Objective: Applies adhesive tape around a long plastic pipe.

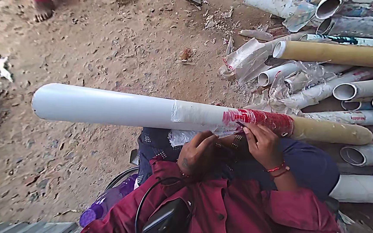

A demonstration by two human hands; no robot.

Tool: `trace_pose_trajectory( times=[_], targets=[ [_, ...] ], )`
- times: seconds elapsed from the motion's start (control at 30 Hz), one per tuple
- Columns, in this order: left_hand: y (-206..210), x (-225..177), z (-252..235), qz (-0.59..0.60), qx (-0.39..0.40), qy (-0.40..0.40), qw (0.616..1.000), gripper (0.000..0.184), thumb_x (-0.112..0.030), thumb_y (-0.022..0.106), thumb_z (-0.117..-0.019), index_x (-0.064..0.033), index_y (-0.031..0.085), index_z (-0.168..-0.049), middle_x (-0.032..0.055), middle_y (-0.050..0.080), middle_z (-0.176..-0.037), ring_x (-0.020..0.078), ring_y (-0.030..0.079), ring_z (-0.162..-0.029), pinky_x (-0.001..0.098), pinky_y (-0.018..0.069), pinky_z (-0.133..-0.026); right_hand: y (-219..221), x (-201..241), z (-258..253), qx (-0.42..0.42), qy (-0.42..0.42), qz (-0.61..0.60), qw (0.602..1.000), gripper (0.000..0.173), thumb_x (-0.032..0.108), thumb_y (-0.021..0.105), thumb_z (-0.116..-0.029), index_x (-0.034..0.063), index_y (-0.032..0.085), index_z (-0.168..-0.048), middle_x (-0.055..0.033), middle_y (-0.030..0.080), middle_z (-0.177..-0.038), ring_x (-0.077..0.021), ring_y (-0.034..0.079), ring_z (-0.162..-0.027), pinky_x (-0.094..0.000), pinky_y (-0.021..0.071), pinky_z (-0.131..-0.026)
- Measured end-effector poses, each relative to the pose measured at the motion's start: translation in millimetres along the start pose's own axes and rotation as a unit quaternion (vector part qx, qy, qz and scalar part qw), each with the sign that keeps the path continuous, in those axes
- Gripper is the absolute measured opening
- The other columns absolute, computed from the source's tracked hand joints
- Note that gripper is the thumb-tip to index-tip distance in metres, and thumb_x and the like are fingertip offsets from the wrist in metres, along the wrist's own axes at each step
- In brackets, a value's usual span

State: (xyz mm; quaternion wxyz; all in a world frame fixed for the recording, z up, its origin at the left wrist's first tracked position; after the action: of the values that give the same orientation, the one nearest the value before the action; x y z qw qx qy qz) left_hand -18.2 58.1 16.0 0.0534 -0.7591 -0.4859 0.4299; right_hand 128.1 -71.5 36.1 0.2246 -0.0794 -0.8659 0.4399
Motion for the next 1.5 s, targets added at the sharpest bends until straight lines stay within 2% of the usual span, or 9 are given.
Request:
trace_pose_trajectory(
  times=[0.07,0.13,0.23,0.37,0.57,0.67,0.83,1.0,1.5],
  targets=[
    [0,2,-13,-0.107,0.026,-0.057,0.992,0.020,-0.017,0.065,-0.0976,-0.0001,0.074,-0.101,0.0186,0.072,-0.097,0.0196,0.070,-0.067,0.0276,0.0564,-0.056,-5,-13,1,-0.029,0.069,-0.014,0.997,0.032,0.015,0.051,-0.1016,-0.0050,0.076,-0.101,-0.0180,0.074,-0.080,-0.0293,0.070,-0.069,-0.0386,0.0553,-0.067],
    [9,1,-25,-0.199,0.090,-0.090,0.972,0.023,-0.022,0.068,-0.0942,0.0005,0.075,-0.094,0.0182,0.072,-0.089,0.0295,0.072,-0.068,0.0390,0.0554,-0.051,-6,-17,-4,-0.046,0.106,-0.026,0.993,0.030,0.015,0.052,-0.1009,-0.0057,0.075,-0.104,-0.0181,0.072,-0.078,-0.0285,0.068,-0.067,-0.0391,0.0552,-0.066],
    [24,-5,-35,-0.287,0.167,-0.097,0.938,0.026,-0.019,0.069,-0.0936,0.0065,0.072,-0.090,0.0227,0.069,-0.085,0.0383,0.073,-0.076,0.0451,0.0555,-0.053,-3,-17,-12,-0.060,0.107,-0.053,0.991,0.029,0.015,0.052,-0.1018,-0.0040,0.074,-0.105,-0.0159,0.072,-0.078,-0.0272,0.068,-0.066,-0.0400,0.0544,-0.063],
    [41,-12,-40,-0.365,0.271,-0.103,0.885,0.015,0.007,0.059,-0.0926,0.0096,0.070,-0.101,0.0265,0.069,-0.087,0.0436,0.072,-0.082,0.0476,0.0558,-0.061,8,-20,-3,-0.070,0.122,-0.088,0.986,0.028,0.014,0.054,-0.0995,-0.0042,0.075,-0.104,-0.0161,0.074,-0.082,-0.0284,0.071,-0.071,-0.0418,0.0566,-0.066],
    [48,-7,-24,-0.335,0.402,-0.114,0.844,0.024,0.007,0.052,-0.0967,0.0090,0.065,-0.117,0.0290,0.069,-0.092,0.0490,0.071,-0.089,0.0536,0.0555,-0.068,20,-13,16,-0.060,0.111,-0.111,0.986,0.029,0.013,0.054,-0.0975,-0.0028,0.077,-0.104,-0.0155,0.077,-0.089,-0.0302,0.075,-0.078,-0.0418,0.0588,-0.071],
    [44,-8,-17,-0.313,0.367,-0.048,0.875,0.016,0.005,0.056,-0.0940,0.0083,0.068,-0.104,0.0260,0.069,-0.083,0.0455,0.072,-0.079,0.0510,0.0562,-0.060,20,-4,14,-0.058,0.059,-0.094,0.992,0.029,0.014,0.053,-0.0973,0.0008,0.079,-0.099,-0.0136,0.078,-0.091,-0.0293,0.075,-0.082,-0.0395,0.0586,-0.074],
    [38,0,-12,-0.270,0.290,0.003,0.918,0.012,0.002,0.058,-0.0909,0.0047,0.069,-0.096,0.0217,0.070,-0.082,0.0409,0.074,-0.079,0.0487,0.0584,-0.059,28,19,14,-0.040,-0.058,-0.027,0.997,0.026,0.014,0.055,-0.0975,0.0093,0.081,-0.099,-0.0118,0.072,-0.076,-0.0306,0.070,-0.072,-0.0406,0.0554,-0.067],
    [34,1,-2,-0.286,0.173,0.042,0.941,0.011,-0.001,0.059,-0.0896,0.0021,0.070,-0.090,0.0168,0.069,-0.076,0.0342,0.073,-0.070,0.0423,0.0572,-0.056,33,46,13,-0.050,-0.135,0.084,0.986,0.021,0.003,0.057,-0.0941,0.0048,0.077,-0.097,-0.0115,0.066,-0.068,-0.0299,0.065,-0.064,-0.0392,0.0512,-0.062],
    [32,4,-1,-0.245,0.182,0.028,0.952,0.012,-0.004,0.059,-0.0909,0.0017,0.069,-0.089,0.0160,0.067,-0.075,0.0337,0.072,-0.070,0.0420,0.0570,-0.056,22,68,13,0.026,-0.151,0.306,0.939,0.020,-0.007,0.053,-0.0919,-0.0076,0.073,-0.094,-0.0123,0.058,-0.059,-0.0277,0.061,-0.055,-0.0377,0.0456,-0.057]
  ],
)
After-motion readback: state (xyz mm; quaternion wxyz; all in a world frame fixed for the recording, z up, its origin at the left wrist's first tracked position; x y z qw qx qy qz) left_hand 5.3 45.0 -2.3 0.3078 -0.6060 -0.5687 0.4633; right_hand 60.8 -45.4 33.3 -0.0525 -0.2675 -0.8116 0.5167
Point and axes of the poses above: each hand's wrist, its own z-axis away from the middle knuckle, its own y-axis out of the palm, x = y × z, the point moved 8 cm from there along -z, towards the middle knuckle
